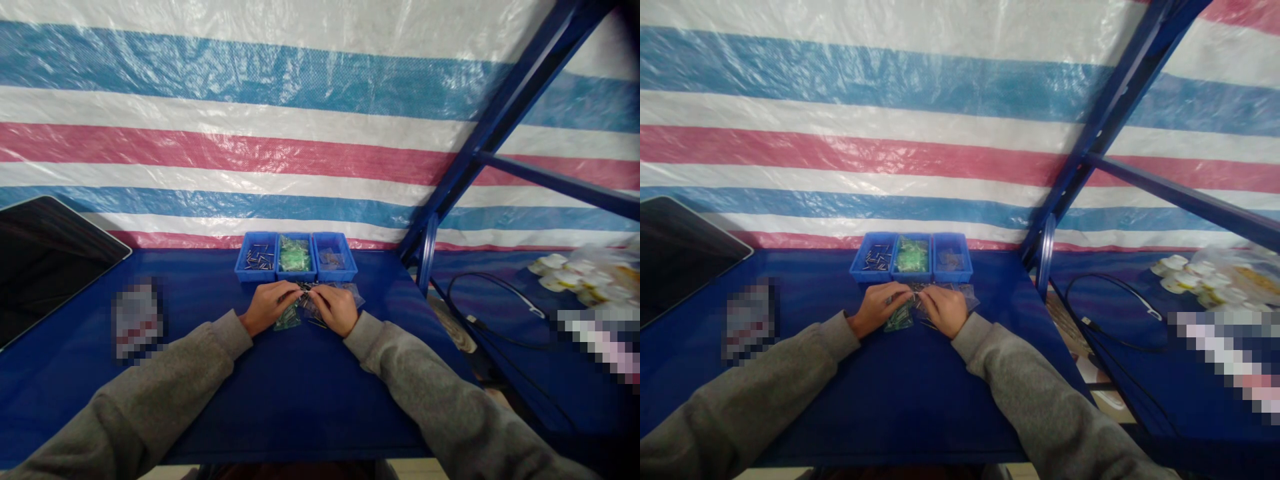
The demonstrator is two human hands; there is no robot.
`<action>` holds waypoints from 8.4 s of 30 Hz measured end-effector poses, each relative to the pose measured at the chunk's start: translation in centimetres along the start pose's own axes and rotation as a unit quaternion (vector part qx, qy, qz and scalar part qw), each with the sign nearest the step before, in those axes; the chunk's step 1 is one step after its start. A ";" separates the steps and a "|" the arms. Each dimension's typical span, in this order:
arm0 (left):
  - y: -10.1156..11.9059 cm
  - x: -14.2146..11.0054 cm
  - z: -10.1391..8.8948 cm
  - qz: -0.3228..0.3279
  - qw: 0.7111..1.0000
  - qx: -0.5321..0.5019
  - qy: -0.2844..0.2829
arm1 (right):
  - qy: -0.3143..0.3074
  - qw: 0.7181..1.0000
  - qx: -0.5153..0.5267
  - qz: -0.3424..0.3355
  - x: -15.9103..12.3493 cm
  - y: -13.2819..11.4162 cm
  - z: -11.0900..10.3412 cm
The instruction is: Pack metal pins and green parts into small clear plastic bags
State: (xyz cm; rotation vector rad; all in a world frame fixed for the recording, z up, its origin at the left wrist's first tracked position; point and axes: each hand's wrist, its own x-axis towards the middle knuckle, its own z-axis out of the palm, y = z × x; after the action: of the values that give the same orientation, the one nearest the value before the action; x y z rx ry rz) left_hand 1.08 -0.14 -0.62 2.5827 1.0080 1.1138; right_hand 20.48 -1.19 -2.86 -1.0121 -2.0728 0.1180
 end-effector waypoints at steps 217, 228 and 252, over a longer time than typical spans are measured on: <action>-0.2 0.2 0.4 0.019 0.994 0.057 -0.095 | -0.119 0.992 -0.001 -0.029 0.0 0.8 0.5; -0.2 0.3 0.4 0.018 0.993 0.061 -0.097 | -0.120 0.992 -0.006 -0.033 0.0 0.7 0.5; -0.2 0.3 0.5 0.018 0.993 0.062 -0.101 | -0.127 0.991 -0.019 -0.035 0.0 0.7 0.4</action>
State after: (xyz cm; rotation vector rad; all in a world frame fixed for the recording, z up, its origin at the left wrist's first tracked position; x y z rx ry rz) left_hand 1.46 0.26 -0.88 2.7534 1.0153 0.8001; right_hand 20.62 -0.56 -3.42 -0.9887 -2.3480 0.1797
